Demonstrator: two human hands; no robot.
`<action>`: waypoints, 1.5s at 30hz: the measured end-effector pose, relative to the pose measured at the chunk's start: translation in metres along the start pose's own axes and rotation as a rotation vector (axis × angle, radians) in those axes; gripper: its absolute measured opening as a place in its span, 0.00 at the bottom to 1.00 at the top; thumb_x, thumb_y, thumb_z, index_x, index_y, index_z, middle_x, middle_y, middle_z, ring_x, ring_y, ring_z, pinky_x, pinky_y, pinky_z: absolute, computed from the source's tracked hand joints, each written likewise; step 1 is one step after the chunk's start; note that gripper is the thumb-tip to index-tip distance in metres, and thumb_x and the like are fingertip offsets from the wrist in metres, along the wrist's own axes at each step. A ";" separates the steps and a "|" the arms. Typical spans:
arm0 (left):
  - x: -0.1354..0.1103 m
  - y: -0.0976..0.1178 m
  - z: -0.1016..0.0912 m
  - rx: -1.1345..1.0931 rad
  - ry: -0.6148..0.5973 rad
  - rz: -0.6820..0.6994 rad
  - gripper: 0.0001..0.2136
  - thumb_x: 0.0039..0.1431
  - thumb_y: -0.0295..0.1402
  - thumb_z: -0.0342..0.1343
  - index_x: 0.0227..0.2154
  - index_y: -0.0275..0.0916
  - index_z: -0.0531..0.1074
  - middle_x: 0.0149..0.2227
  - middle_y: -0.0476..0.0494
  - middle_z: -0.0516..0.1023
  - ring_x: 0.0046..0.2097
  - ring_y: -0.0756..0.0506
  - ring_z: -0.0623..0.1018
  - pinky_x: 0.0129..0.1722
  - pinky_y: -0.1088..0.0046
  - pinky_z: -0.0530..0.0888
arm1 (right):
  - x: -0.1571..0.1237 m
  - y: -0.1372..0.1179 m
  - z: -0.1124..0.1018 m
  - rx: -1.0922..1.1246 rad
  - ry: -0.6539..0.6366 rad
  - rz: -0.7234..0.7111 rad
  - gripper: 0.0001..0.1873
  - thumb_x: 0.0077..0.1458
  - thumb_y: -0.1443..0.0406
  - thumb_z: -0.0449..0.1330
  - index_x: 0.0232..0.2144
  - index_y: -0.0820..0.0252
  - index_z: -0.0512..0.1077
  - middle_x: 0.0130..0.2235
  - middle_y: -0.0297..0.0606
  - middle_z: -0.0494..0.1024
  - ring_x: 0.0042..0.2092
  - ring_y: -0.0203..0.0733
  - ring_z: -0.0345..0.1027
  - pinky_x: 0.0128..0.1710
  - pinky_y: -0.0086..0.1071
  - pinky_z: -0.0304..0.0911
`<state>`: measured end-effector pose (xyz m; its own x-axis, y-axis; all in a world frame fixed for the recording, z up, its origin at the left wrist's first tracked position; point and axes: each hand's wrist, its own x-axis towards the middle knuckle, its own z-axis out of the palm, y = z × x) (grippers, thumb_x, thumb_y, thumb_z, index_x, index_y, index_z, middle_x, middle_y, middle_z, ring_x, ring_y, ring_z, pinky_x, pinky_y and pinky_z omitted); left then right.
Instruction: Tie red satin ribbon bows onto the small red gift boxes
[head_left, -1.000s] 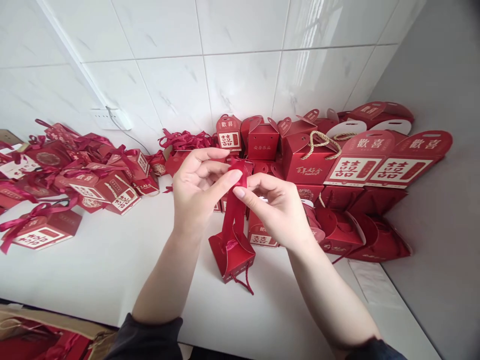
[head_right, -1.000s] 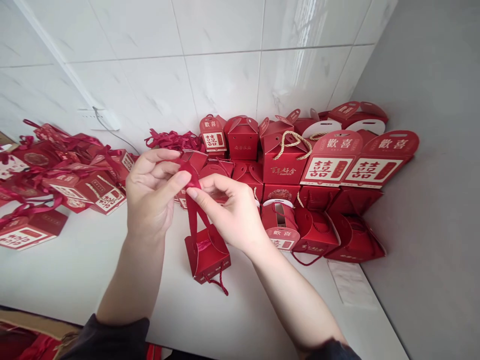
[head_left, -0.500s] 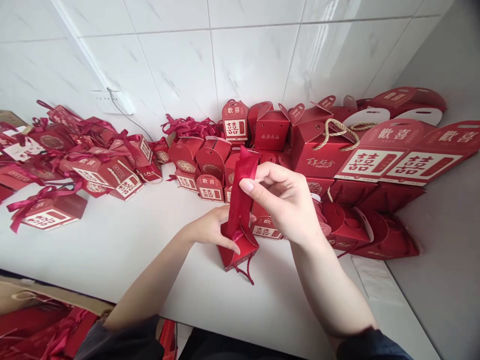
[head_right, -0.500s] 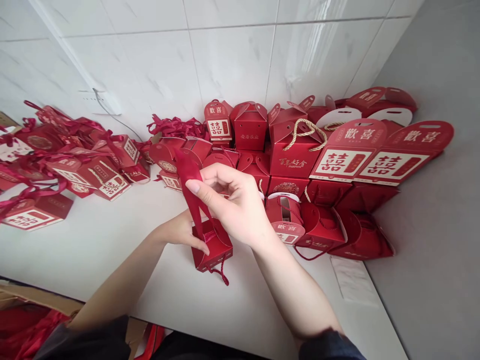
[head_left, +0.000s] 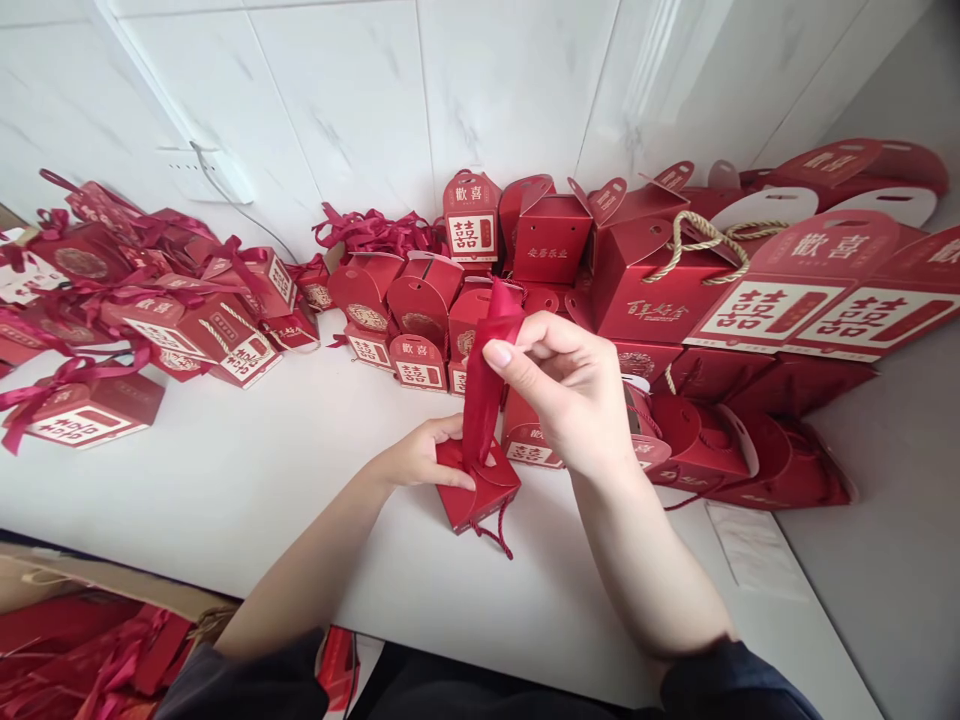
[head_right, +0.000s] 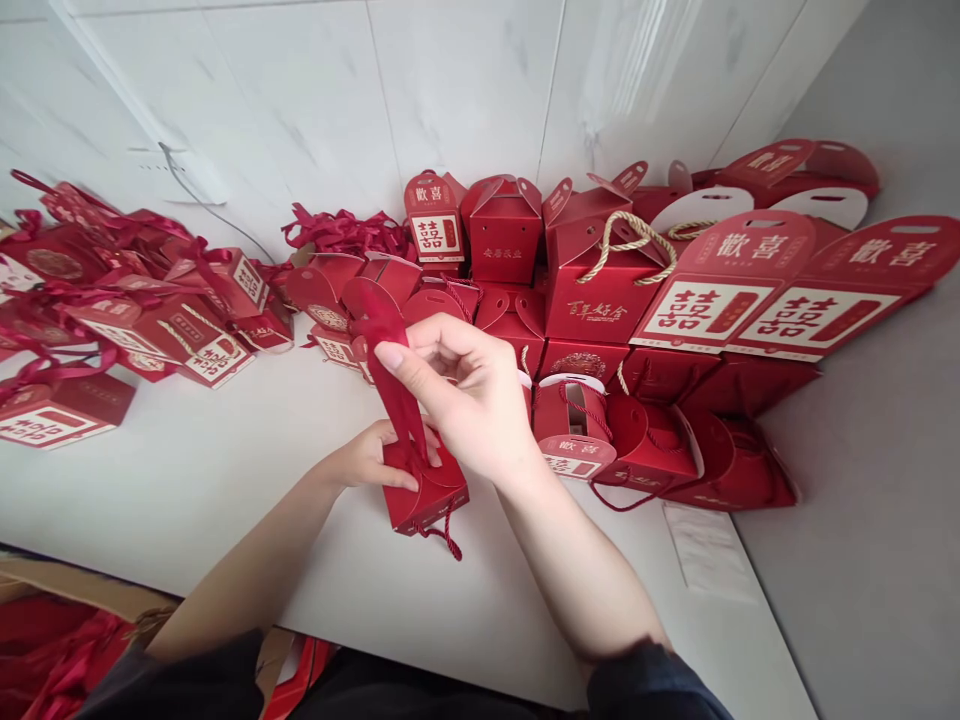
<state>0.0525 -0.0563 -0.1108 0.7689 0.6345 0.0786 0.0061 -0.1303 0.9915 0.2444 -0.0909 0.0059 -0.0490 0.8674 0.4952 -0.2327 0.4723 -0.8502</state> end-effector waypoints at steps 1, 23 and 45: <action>0.001 0.000 0.001 -0.004 -0.003 -0.005 0.20 0.45 0.29 0.70 0.43 0.36 0.74 0.42 0.37 0.80 0.47 0.41 0.79 0.49 0.64 0.76 | 0.001 0.000 0.002 0.006 -0.003 -0.012 0.10 0.56 0.65 0.64 0.25 0.58 0.70 0.25 0.29 0.72 0.26 0.32 0.64 0.26 0.28 0.62; 0.007 -0.001 -0.001 0.193 0.020 0.123 0.06 0.51 0.33 0.67 0.33 0.41 0.83 0.38 0.38 0.84 0.47 0.38 0.80 0.51 0.58 0.75 | -0.003 -0.005 0.006 -0.126 -0.003 -0.014 0.10 0.55 0.61 0.65 0.25 0.56 0.70 0.26 0.31 0.73 0.28 0.36 0.68 0.28 0.32 0.66; 0.009 -0.001 0.003 0.158 0.012 0.033 0.07 0.51 0.36 0.67 0.30 0.38 0.82 0.33 0.38 0.83 0.42 0.41 0.81 0.46 0.62 0.77 | -0.003 0.029 -0.006 -0.440 -0.251 0.004 0.23 0.63 0.63 0.56 0.59 0.50 0.62 0.63 0.41 0.63 0.58 0.45 0.65 0.52 0.39 0.66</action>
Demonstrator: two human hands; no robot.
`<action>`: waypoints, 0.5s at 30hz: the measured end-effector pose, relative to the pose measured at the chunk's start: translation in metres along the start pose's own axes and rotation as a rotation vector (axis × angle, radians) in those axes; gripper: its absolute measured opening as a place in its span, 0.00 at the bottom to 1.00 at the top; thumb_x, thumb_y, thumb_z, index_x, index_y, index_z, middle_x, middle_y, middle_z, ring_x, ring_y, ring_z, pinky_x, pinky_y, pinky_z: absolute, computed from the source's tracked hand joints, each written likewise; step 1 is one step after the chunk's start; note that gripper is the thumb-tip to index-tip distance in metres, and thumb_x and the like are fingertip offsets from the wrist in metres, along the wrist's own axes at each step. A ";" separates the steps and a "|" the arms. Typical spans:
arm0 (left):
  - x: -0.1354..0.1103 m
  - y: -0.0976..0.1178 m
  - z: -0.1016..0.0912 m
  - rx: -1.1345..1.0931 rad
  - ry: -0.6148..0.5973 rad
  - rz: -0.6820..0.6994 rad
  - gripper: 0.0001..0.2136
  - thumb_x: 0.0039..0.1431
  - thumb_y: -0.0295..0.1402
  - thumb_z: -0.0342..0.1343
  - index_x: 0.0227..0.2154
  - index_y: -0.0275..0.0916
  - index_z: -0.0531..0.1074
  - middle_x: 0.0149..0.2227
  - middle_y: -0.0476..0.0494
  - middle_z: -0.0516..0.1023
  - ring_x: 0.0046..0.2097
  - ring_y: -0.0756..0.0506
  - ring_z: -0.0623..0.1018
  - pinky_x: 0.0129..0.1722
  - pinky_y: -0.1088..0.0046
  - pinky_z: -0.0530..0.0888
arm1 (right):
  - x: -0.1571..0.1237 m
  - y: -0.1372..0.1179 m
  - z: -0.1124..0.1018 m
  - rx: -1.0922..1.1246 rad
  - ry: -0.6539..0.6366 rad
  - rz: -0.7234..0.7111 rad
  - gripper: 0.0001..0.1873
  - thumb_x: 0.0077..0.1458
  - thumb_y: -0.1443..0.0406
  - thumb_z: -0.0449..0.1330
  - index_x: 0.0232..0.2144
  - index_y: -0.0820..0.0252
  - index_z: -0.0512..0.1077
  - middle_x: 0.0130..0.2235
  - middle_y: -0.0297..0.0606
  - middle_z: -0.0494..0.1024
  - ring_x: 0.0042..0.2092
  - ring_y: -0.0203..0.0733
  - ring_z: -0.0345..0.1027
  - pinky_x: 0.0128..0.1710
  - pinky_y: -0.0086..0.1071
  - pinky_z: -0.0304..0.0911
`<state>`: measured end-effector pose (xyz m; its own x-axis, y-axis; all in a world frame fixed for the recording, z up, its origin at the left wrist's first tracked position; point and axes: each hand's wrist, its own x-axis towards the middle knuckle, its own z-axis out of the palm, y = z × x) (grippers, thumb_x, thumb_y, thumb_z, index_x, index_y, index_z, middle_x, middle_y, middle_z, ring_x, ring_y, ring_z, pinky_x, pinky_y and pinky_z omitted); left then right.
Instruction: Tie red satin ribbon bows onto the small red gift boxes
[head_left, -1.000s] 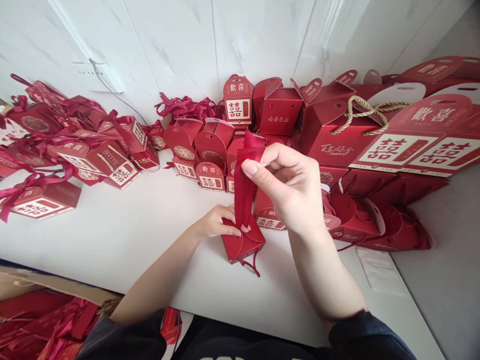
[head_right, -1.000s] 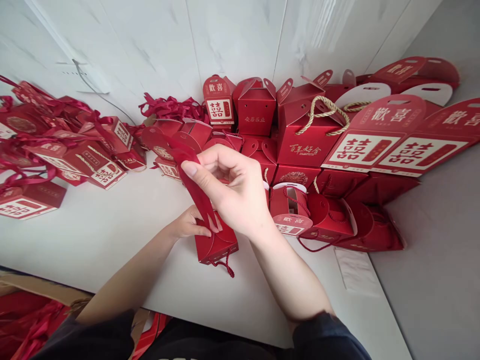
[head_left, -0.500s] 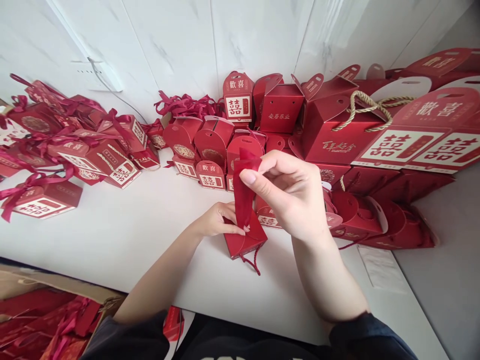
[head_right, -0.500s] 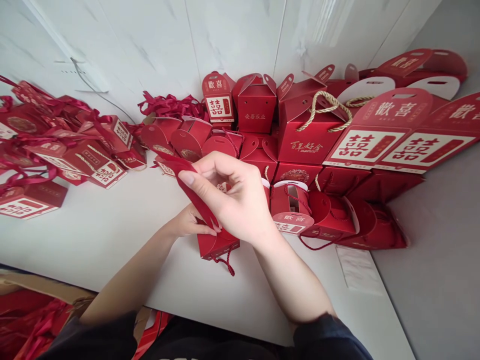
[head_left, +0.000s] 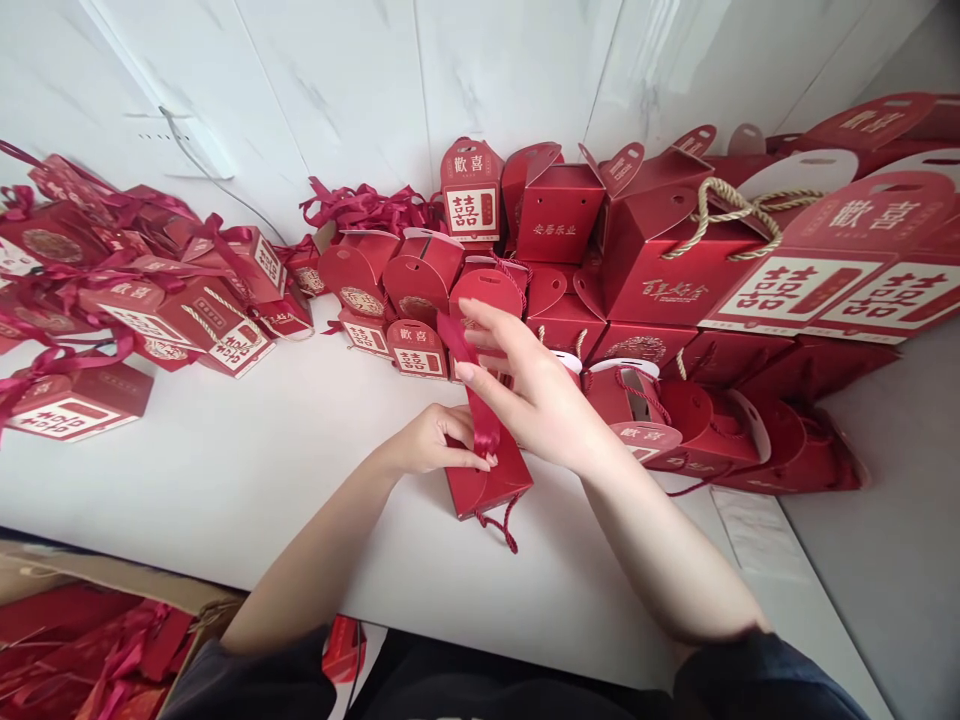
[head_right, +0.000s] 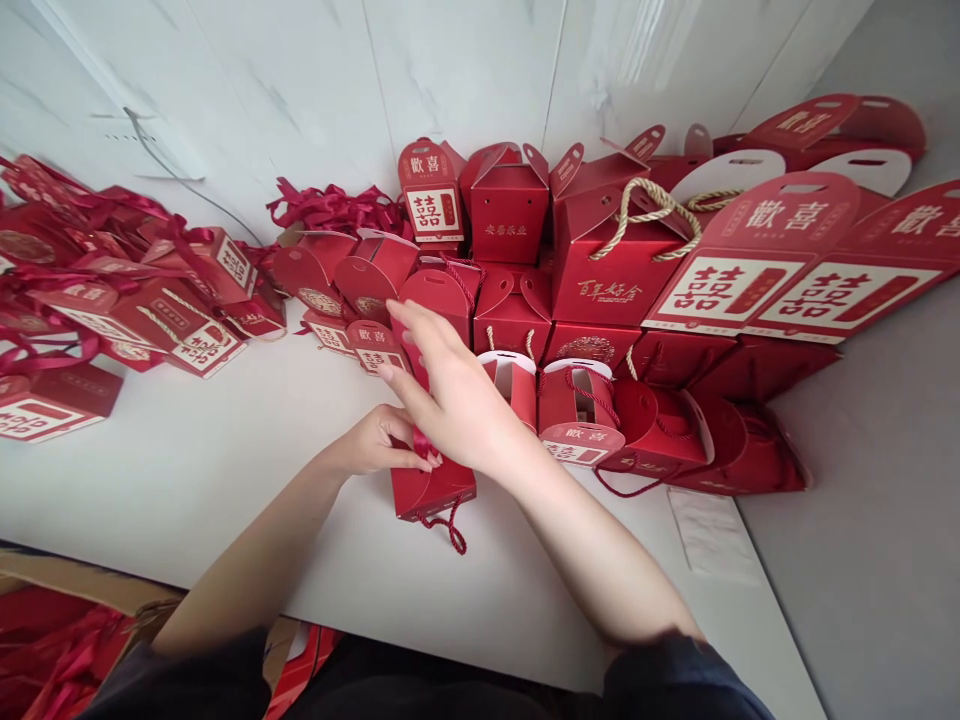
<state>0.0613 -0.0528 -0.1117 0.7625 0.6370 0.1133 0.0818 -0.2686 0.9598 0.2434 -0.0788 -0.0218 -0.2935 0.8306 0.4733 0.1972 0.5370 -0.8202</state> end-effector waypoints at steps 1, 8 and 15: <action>0.000 0.000 0.000 0.014 0.002 0.016 0.06 0.51 0.36 0.67 0.30 0.39 0.83 0.33 0.38 0.83 0.42 0.41 0.80 0.47 0.62 0.77 | -0.005 -0.001 -0.004 -0.074 -0.020 0.016 0.19 0.64 0.64 0.54 0.56 0.52 0.65 0.60 0.42 0.67 0.54 0.44 0.68 0.49 0.37 0.66; 0.001 -0.003 -0.001 0.110 0.011 0.068 0.06 0.50 0.37 0.67 0.31 0.42 0.83 0.33 0.40 0.84 0.39 0.42 0.80 0.45 0.63 0.75 | -0.057 0.008 -0.013 -0.470 -0.271 0.382 0.23 0.65 0.55 0.51 0.19 0.57 0.62 0.18 0.31 0.64 0.20 0.35 0.53 0.21 0.31 0.49; -0.001 -0.002 0.001 0.131 0.034 0.076 0.06 0.49 0.38 0.68 0.29 0.42 0.83 0.31 0.41 0.83 0.37 0.44 0.80 0.43 0.67 0.75 | -0.064 0.034 0.006 0.179 -0.233 0.691 0.14 0.61 0.52 0.55 0.39 0.56 0.65 0.21 0.26 0.70 0.15 0.32 0.60 0.16 0.26 0.54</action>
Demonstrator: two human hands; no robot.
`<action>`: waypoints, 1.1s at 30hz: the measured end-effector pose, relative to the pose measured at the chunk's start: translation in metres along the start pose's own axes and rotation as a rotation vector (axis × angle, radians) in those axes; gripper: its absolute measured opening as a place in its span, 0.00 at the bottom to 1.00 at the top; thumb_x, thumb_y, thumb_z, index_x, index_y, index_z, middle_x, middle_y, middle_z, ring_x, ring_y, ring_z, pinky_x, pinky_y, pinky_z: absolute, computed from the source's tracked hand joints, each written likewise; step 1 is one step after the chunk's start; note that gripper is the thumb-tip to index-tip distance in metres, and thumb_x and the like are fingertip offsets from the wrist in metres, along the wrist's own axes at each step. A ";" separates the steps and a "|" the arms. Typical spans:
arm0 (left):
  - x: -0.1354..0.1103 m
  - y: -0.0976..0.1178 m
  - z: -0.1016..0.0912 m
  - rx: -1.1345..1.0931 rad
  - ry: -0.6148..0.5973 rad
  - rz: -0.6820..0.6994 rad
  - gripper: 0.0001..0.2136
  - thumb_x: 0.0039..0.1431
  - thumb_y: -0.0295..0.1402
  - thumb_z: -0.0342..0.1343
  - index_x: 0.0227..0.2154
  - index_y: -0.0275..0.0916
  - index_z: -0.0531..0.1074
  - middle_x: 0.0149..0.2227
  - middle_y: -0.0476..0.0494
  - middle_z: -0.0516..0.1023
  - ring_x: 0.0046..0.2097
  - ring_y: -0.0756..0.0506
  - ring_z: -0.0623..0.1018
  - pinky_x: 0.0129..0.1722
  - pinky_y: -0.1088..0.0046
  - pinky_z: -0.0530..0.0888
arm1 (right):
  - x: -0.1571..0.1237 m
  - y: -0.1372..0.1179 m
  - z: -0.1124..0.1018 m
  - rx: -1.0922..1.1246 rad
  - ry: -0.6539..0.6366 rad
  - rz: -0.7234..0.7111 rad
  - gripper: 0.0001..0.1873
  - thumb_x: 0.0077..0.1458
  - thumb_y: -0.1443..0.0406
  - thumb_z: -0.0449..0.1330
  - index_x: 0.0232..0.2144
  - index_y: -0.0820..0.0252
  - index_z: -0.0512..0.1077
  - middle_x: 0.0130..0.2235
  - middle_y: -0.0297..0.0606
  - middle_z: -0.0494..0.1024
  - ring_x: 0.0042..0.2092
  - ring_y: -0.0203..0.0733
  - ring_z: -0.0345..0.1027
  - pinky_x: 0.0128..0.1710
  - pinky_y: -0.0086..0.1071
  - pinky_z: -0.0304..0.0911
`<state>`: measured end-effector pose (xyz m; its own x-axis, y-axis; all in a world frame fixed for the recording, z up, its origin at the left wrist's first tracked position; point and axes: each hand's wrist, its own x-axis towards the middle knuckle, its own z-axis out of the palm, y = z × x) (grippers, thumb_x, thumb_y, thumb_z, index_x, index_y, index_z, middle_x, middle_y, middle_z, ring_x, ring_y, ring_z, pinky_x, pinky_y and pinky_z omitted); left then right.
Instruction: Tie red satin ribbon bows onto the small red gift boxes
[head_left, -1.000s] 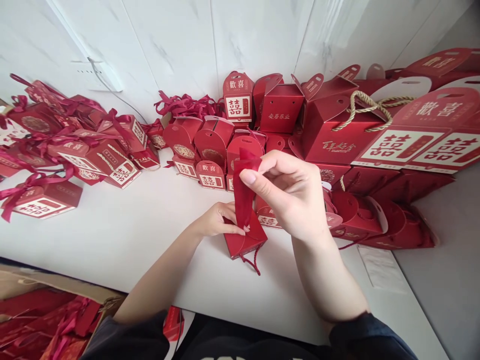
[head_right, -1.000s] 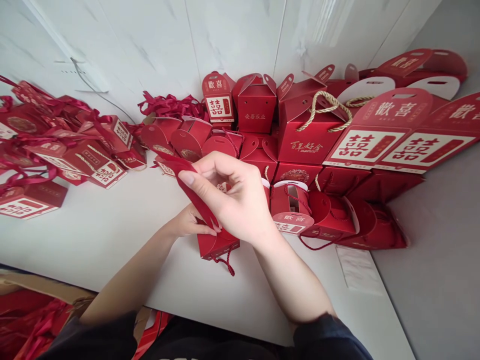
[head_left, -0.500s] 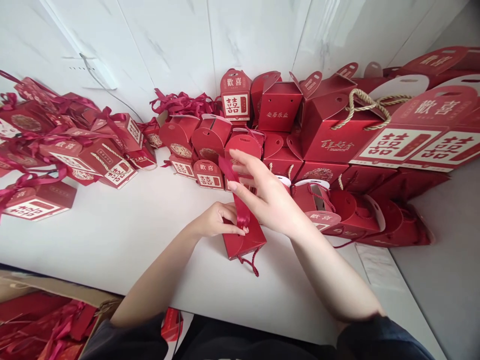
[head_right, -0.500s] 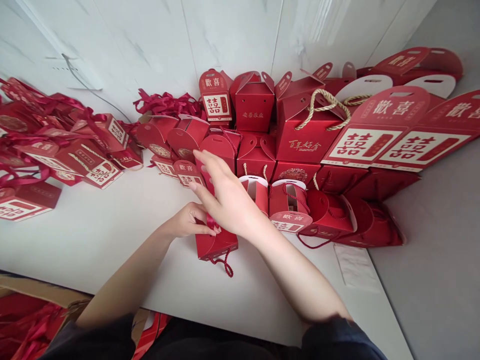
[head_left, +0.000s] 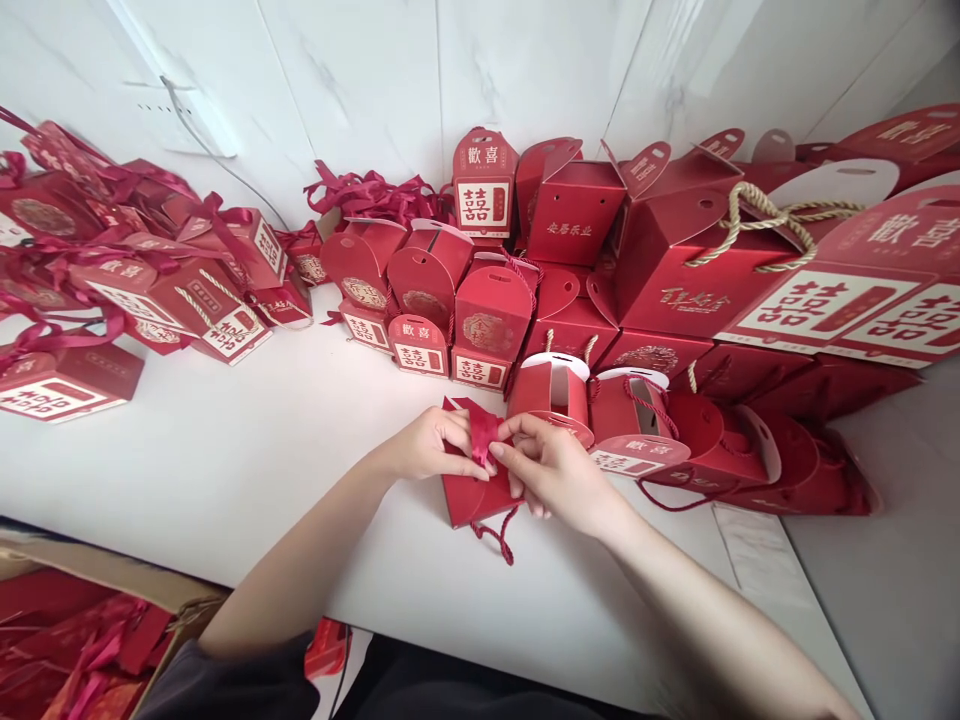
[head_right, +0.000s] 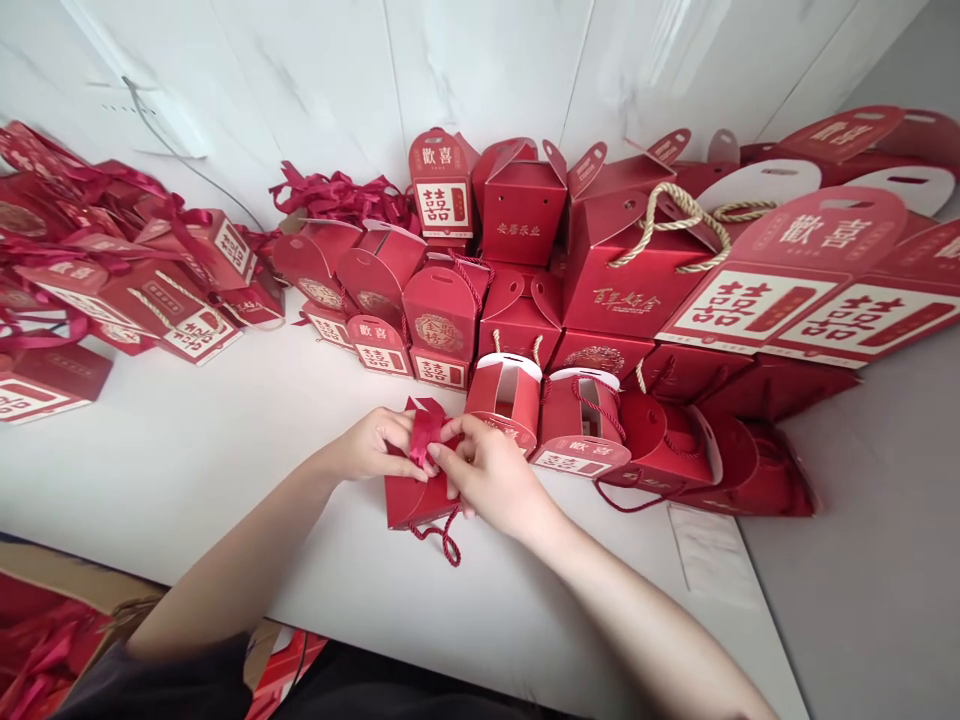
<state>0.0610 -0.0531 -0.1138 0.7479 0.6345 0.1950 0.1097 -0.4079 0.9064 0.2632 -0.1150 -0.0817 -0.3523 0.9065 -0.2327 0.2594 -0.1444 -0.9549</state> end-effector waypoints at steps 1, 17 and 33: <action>0.000 0.000 0.000 -0.005 -0.002 -0.002 0.07 0.49 0.37 0.68 0.30 0.42 0.83 0.31 0.41 0.83 0.38 0.44 0.80 0.43 0.68 0.75 | 0.002 0.001 0.001 0.082 -0.019 0.027 0.15 0.61 0.52 0.56 0.40 0.56 0.64 0.21 0.25 0.70 0.14 0.31 0.59 0.15 0.25 0.54; -0.003 -0.002 -0.001 -0.131 -0.019 -0.048 0.04 0.50 0.33 0.67 0.28 0.38 0.82 0.32 0.41 0.83 0.42 0.44 0.79 0.46 0.70 0.75 | -0.005 0.018 0.020 0.295 0.282 -0.259 0.10 0.57 0.60 0.63 0.30 0.58 0.68 0.32 0.33 0.71 0.31 0.35 0.65 0.28 0.28 0.62; 0.004 0.018 -0.012 -0.139 -0.091 -0.221 0.10 0.60 0.33 0.56 0.27 0.33 0.78 0.35 0.41 0.78 0.42 0.43 0.75 0.47 0.67 0.70 | 0.001 0.021 0.035 -0.482 0.457 -0.868 0.04 0.57 0.72 0.61 0.33 0.60 0.71 0.33 0.37 0.77 0.35 0.39 0.67 0.36 0.34 0.61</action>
<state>0.0581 -0.0502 -0.0928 0.7724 0.6338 -0.0424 0.1911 -0.1682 0.9671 0.2364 -0.1308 -0.1090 -0.2439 0.7006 0.6706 0.4439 0.6954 -0.5651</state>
